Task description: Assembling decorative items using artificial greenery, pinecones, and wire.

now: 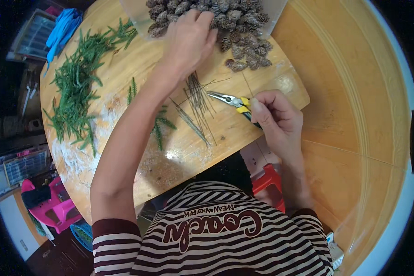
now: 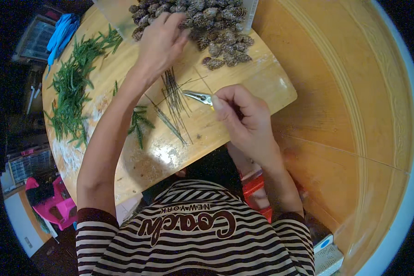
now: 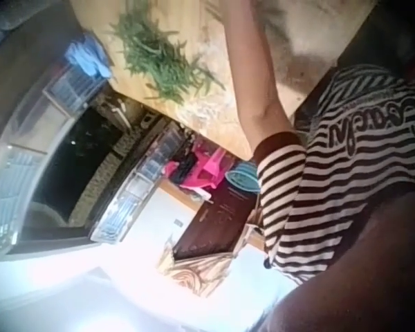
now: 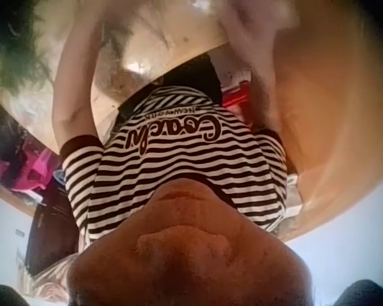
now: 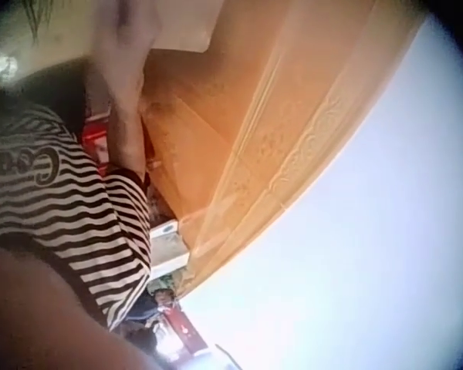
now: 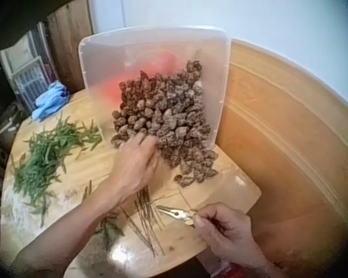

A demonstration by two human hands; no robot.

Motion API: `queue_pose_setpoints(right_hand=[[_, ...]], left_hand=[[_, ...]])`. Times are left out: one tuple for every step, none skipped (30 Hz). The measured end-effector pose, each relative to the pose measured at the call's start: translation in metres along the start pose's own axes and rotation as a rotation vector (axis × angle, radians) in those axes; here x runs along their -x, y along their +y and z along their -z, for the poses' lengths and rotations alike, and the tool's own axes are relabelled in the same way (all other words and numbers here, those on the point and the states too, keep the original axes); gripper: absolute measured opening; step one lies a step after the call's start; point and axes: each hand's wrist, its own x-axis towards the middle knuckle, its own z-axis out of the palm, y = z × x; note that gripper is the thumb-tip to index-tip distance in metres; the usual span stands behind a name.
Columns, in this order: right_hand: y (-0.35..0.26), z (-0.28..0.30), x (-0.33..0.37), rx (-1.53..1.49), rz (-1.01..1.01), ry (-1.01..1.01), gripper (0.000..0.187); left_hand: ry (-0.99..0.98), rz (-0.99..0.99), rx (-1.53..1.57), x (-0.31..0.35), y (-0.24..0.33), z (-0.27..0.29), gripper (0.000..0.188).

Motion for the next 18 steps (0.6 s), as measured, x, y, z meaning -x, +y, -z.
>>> queue_pose_setpoints(right_hand=[[-0.001,0.0,0.0,0.002,0.007,-0.013,0.009],[0.0,0.001,0.0,0.003,0.01,-0.023,0.009],[0.0,0.002,0.0,0.006,0.008,-0.019,0.009],[-0.001,0.003,-0.001,0.01,0.016,-0.023,0.009],[-0.002,0.003,-0.002,0.012,0.023,-0.028,0.009],[-0.003,0.003,-0.003,0.013,0.031,-0.035,0.009],[-0.002,0.004,-0.003,0.013,0.025,-0.032,0.009],[0.0,0.005,-0.003,0.006,0.021,-0.022,0.009],[0.001,0.005,-0.004,-0.002,0.017,-0.014,0.009],[0.002,0.004,-0.005,-0.01,0.014,-0.008,0.009],[0.002,0.003,-0.006,-0.016,0.01,-0.014,0.009],[0.002,0.003,-0.007,-0.019,0.011,-0.007,0.008],[0.001,0.001,-0.009,-0.025,0.013,-0.004,0.008],[0.0,-0.002,-0.01,-0.032,0.017,-0.007,0.007],[-0.002,-0.005,-0.011,-0.037,0.012,-0.011,0.007],[-0.005,-0.012,-0.012,-0.035,0.037,-0.047,0.007],[-0.008,-0.019,-0.014,-0.03,0.06,-0.079,0.006],[-0.012,-0.026,-0.015,-0.025,0.084,-0.111,0.006]], left_hand=[[0.048,-0.037,-0.082,-0.008,0.001,-0.009,0.018],[0.092,-0.076,-0.163,-0.014,0.006,-0.013,0.019],[0.092,-0.078,-0.158,-0.016,0.009,-0.016,0.019],[0.061,-0.082,-0.142,-0.018,0.011,-0.018,0.019],[0.029,-0.084,-0.127,-0.02,0.013,-0.018,0.021],[-0.003,-0.085,-0.114,-0.021,0.013,-0.018,0.022],[-0.009,-0.085,-0.11,-0.023,0.014,-0.017,0.022],[0.014,-0.106,-0.079,-0.024,0.014,-0.014,0.02],[0.038,-0.124,-0.05,-0.024,0.012,-0.011,0.018],[0.061,-0.141,-0.023,-0.023,0.011,-0.006,0.016],[0.055,-0.135,-0.027,-0.016,0.009,0.002,0.016],[0.045,0.054,0.217,-0.005,0.014,0.012,0.018],[0.033,0.249,0.454,0.008,0.02,0.022,0.022],[0.028,0.254,0.451,0.021,0.027,0.033,0.022],[0.031,0.444,0.783,0.034,0.035,0.044,0.023],[0.048,0.641,1.102,0.048,0.042,0.058,0.024],[0.058,0.652,1.089,0.06,0.048,0.067,0.024],[0.116,0.722,1.232,0.072,0.054,0.073,0.024]])
